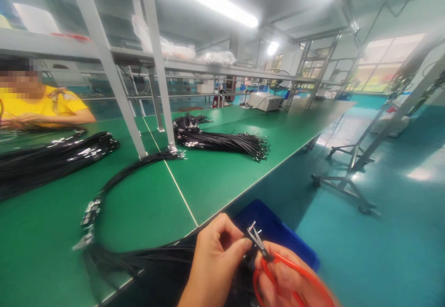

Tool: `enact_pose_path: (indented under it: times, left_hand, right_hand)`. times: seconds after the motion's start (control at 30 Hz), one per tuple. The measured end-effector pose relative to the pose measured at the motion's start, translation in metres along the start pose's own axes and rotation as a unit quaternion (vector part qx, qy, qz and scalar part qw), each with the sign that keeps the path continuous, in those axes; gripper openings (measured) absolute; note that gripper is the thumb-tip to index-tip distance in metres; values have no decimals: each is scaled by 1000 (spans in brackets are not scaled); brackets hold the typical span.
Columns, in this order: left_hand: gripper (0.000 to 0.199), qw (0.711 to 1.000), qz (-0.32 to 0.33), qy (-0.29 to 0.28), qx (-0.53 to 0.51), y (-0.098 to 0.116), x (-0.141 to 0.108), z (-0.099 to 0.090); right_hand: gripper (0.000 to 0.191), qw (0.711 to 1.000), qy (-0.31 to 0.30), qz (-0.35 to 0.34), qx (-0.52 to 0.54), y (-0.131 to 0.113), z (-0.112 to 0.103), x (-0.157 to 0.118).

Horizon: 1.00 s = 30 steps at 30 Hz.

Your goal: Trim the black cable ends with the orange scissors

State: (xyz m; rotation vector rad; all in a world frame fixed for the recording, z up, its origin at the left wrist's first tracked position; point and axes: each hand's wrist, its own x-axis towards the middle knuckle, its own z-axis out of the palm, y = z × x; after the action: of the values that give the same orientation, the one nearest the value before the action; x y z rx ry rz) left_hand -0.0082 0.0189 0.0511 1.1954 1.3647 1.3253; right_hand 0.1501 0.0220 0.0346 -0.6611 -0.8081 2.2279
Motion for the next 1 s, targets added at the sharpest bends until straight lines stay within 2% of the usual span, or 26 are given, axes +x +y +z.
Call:
enact_pose_path:
  times: [0.23,0.37,0.53,0.7,0.87,1.0]
  left_hand:
    - [17,999,26,11,17,-4,-1,1]
    - [17,999,37,8,35,-9,-1,1]
    - [17,999,37,3,35,-15,0,0]
    - [17,999,24,1,23,-13,2,-2]
    - [18,1000,1,2,-17,-13,6,-5]
    - [18,995,-28,-23,-95,-16,13,-9]
  right_hand:
    - [40,996,24,-17,-81,5,-8,2]
    - [37,992,59,-42,-100,8,-11,2]
    - [50,980,75,0,-182,2,-12,4]
    - [42,949,118,17,-291,-4,-7,1]
    - [52,961,79,-54,-258,-6,-12,-2]
    - [52,978,98,-78,-165,-8,-14,-1]
